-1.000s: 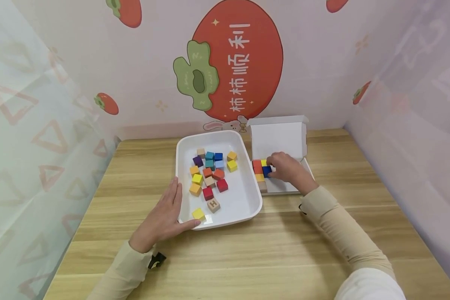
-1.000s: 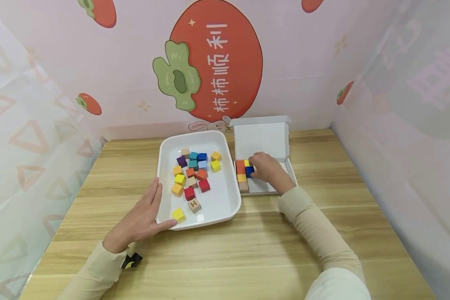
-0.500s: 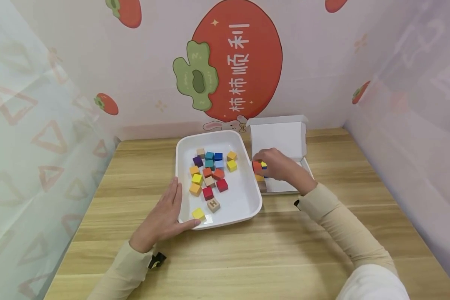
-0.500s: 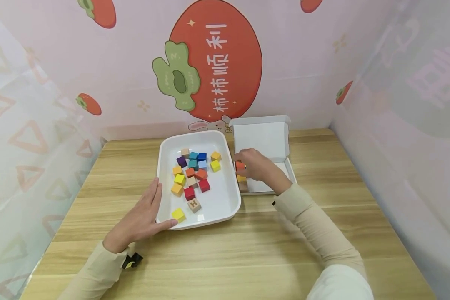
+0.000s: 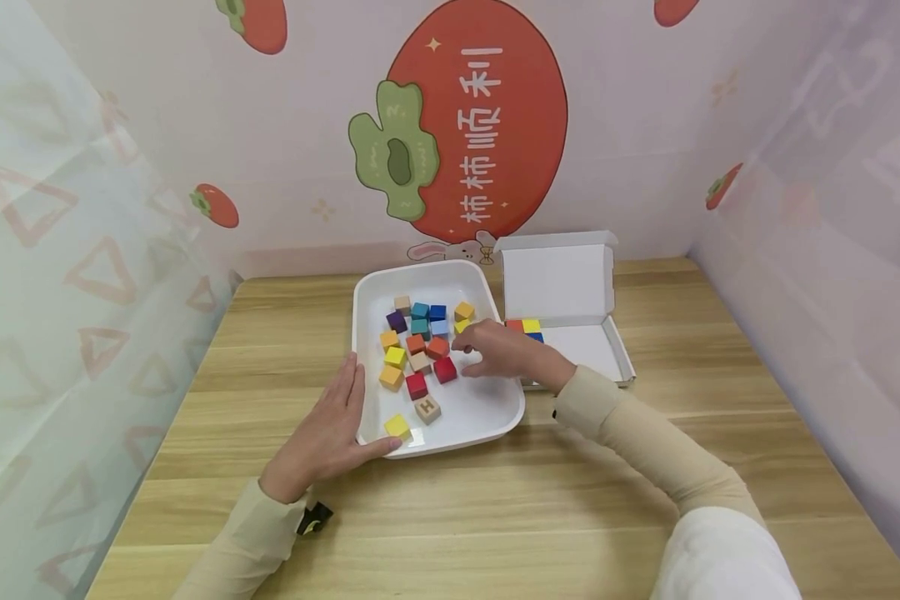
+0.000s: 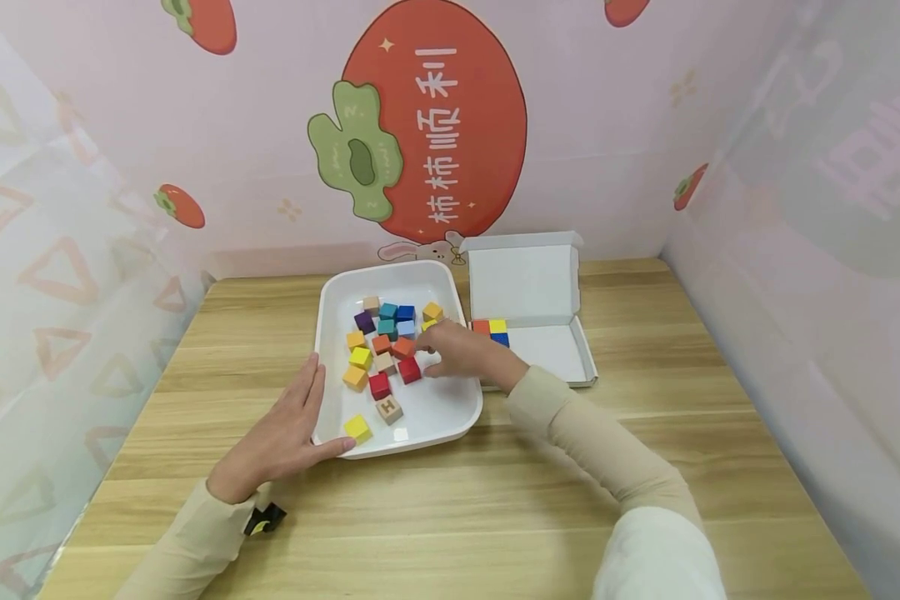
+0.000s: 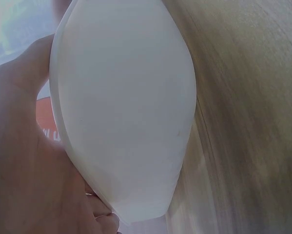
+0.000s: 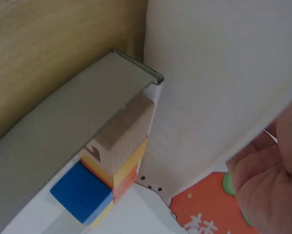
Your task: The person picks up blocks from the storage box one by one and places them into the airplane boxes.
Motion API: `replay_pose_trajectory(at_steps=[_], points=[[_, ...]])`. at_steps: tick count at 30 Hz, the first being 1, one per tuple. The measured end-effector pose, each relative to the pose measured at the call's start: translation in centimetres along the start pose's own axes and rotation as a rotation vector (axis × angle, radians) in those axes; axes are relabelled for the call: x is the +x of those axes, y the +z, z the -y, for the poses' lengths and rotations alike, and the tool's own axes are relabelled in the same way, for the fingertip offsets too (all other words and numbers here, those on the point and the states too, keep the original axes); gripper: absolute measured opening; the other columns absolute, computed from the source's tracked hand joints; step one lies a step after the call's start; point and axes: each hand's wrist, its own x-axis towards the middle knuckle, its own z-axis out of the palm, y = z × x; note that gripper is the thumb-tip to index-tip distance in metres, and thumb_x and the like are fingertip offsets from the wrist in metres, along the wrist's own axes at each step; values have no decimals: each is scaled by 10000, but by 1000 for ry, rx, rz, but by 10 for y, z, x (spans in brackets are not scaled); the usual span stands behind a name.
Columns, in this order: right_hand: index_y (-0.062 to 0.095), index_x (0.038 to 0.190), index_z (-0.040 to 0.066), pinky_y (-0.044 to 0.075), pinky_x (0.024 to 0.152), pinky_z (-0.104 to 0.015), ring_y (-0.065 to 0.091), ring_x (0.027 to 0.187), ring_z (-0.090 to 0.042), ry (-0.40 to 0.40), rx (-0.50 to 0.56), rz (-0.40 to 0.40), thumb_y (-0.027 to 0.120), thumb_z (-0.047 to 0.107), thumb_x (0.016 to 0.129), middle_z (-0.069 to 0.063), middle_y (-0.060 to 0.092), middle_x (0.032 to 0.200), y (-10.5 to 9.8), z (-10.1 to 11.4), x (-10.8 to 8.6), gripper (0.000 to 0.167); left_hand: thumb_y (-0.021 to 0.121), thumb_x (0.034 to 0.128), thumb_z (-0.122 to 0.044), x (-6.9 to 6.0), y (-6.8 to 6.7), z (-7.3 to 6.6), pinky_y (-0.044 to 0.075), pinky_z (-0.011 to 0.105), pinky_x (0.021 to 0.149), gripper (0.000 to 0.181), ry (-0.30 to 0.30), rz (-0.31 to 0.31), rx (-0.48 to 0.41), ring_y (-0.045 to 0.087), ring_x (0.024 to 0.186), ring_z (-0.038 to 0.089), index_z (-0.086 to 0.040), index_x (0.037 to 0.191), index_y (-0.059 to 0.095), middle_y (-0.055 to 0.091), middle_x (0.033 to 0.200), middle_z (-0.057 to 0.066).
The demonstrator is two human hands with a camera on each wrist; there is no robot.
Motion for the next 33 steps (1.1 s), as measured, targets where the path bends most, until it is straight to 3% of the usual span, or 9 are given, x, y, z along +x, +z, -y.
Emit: replay_pose_trajectory(at_steps=[4, 8, 14, 22, 33], points=[[755, 1311, 122, 632, 968, -327, 728, 1064, -181, -32, 5, -1, 839, 192, 923, -44, 787, 1237, 16, -3, 13, 403, 598, 879, -814, -1, 1, 0, 211, 575, 1325, 1279, -3, 7, -4, 60, 1660, 414, 61, 1666, 97, -23, 1781, 225], [768, 1294, 149, 622, 971, -289, 701, 992, -130, -15, -4, 0, 839, 186, 922, -1, 794, 1190, 27, -2, 19, 380, 595, 880, -817, -2, 3, 0, 213, 578, 1325, 1280, -3, 16, -9, 60, 1661, 410, 57, 1668, 92, -29, 1781, 222], [780, 1268, 164, 620, 953, -263, 685, 949, -102, -7, -11, -6, 850, 188, 911, 26, 793, 1128, 28, -1, 19, 365, 592, 878, -823, -2, 3, 0, 213, 577, 1325, 1284, 0, 15, -13, 57, 1663, 402, 44, 1673, 75, -46, 1784, 207], [785, 1226, 88, 648, 939, -393, 729, 1010, -276, -26, 66, -59, 866, 152, 892, -64, 789, 1136, -12, 3, -4, 350, 583, 870, -837, 1, 2, 0, 221, 589, 1320, 1291, -4, 5, -14, 65, 1662, 405, 35, 1677, 77, -38, 1784, 209], [790, 1155, 76, 664, 889, -421, 747, 988, -276, 44, 64, -190, 884, 138, 867, -66, 787, 1086, -60, -11, -61, 309, 588, 863, -833, 0, 0, 0, 225, 587, 1317, 1290, -11, 1, -13, 77, 1660, 409, 41, 1673, 96, -14, 1784, 216]])
